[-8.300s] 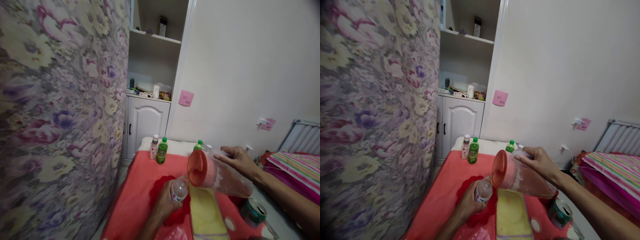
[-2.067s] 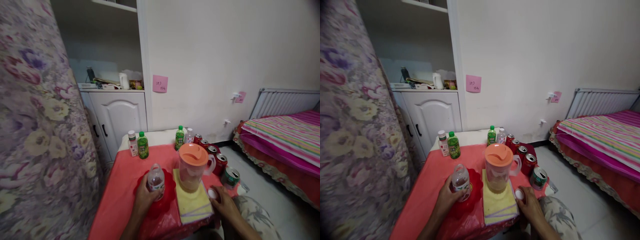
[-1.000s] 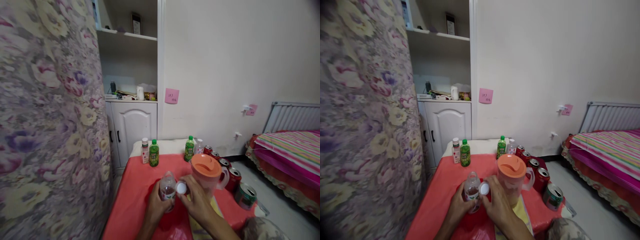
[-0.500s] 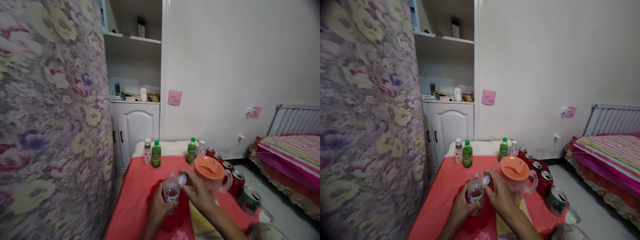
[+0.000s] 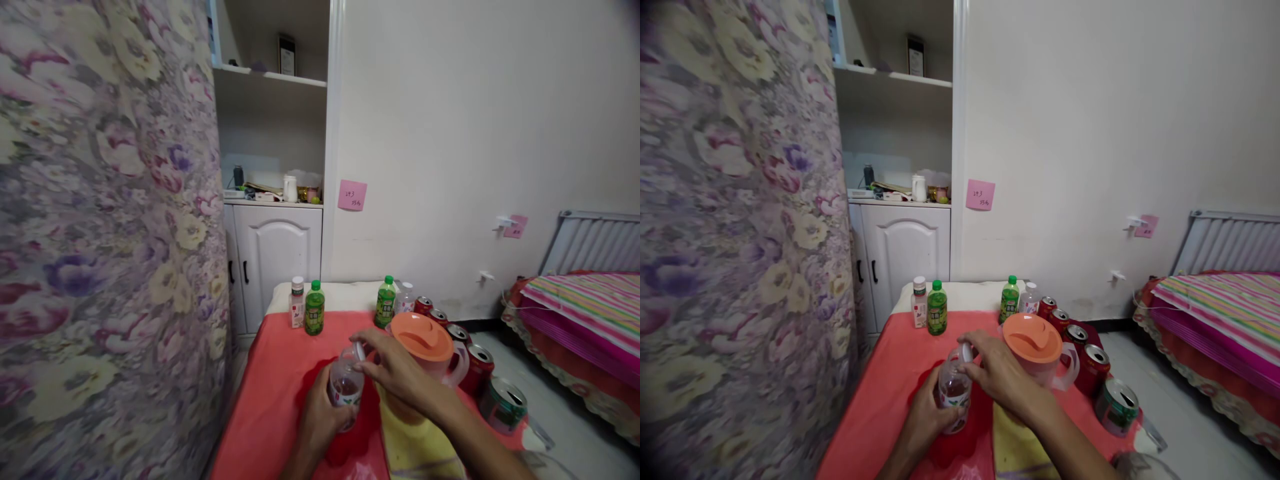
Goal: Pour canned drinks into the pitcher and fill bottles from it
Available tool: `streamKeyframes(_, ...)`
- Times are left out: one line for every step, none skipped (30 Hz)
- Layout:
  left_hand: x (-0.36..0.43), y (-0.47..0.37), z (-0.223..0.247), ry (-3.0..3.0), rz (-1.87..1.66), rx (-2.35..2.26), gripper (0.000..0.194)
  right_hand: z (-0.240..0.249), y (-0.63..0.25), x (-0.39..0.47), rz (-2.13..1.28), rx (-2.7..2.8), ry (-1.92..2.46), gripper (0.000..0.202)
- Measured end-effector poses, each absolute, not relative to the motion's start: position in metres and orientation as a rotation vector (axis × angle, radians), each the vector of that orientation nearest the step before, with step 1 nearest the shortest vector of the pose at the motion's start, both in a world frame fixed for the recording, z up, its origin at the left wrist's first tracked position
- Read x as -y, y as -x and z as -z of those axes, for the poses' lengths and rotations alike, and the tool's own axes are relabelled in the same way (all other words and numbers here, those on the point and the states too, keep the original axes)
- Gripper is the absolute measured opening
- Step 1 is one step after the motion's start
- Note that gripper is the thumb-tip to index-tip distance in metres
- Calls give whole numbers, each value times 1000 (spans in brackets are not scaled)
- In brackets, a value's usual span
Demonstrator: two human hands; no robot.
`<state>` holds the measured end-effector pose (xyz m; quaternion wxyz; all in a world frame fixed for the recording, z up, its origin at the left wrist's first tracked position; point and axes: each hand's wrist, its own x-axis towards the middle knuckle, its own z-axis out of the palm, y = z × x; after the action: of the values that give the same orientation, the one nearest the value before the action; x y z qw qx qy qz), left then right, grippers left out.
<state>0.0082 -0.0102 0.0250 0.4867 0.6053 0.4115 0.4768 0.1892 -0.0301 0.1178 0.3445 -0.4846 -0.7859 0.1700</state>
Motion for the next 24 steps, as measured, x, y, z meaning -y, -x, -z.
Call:
streamKeyframes(10, -8, -25, -1474, -1160, -1007, 66, -121, -189, 29, -432, 2080, 1240, 39)
streamKeyframes(10, -8, -25, -1475, -1159, -1013, 66, -125, -189, 28, -427, 2116, 1216, 39)
streamKeyframes(10, -8, -25, -1473, -1157, -1018, 65, -128, -188, 27, -425, 2150, 1191, 39)
streamKeyframes(10, -8, -25, -1472, -1152, -1023, 65, -130, -188, 26, -426, 2183, 1172, 39)
streamKeyframes(11, -9, -25, -1471, -1147, -1027, 64, -133, -187, 26, -429, 2215, 1160, 40)
streamKeyframes(11, -9, -26, -1470, -1145, -1031, 63, -135, -186, 25, -429, 2242, 1160, 42)
streamKeyframes(11, -9, -26, -1469, -1146, -1034, 62, -138, -185, 25, -426, 2267, 1171, 44)
streamKeyframes(11, -9, -26, -1467, -1152, -1038, 62, -140, -183, 25, -422, 2289, 1187, 45)
streamKeyframes(11, -9, -26, -1464, -1159, -1044, 62, -143, -182, 25, -422, 2314, 1198, 45)
streamKeyframes(11, -8, -26, -1461, -1166, -1048, 61, -145, -181, 25, -426, 2339, 1203, 45)
streamKeyframes(11, -8, -25, -1456, -1170, -1049, 61, -147, -180, 25, -431, 2364, 1205, 45)
streamKeyframes(11, -8, -25, -1453, -1170, -1044, 61, -149, -180, 25, -436, 2389, 1200, 45)
streamKeyframes(11, -8, -24, -1452, -1167, -1033, 60, -151, -179, 24, -441, 2415, 1190, 45)
streamKeyframes(10, -8, -24, -1452, -1163, -1022, 61, -152, -179, 23, -442, 2438, 1176, 45)
streamKeyframes(10, -8, -23, -1453, -1161, -1013, 61, -153, -179, 22, -442, 2461, 1159, 45)
streamKeyframes(10, -8, -22, -1456, -1161, -1007, 62, -154, -179, 21, -440, 2483, 1144, 44)
streamKeyframes(10, -8, -22, -1459, -1161, -1006, 63, -155, -179, 20, -435, 2505, 1131, 43)
streamKeyframes(9, -8, -22, -1462, -1160, -1007, 64, -155, -179, 19, -428, 2523, 1125, 42)
streamKeyframes(9, -8, -21, -1463, -1157, -1010, 65, -156, -179, 19, -422, 2537, 1128, 42)
streamKeyframes(9, -8, -22, -1465, -1153, -1010, 65, -157, -179, 19, -419, 2549, 1135, 41)
streamKeyframes(10, -8, -22, -1469, -1150, -1009, 65, -158, -179, 19, -419, 2558, 1142, 40)
streamKeyframes(10, -8, -22, -1471, -1147, -1007, 65, -159, -179, 19, -420, 2565, 1148, 40)
streamKeyframes(10, -8, -22, -1473, -1144, -1008, 65, -159, -179, 19, -421, 2570, 1153, 39)
streamKeyframes(10, -8, -23, -1476, -1140, -1010, 65, -160, -179, 20, -421, 2573, 1154, 39)
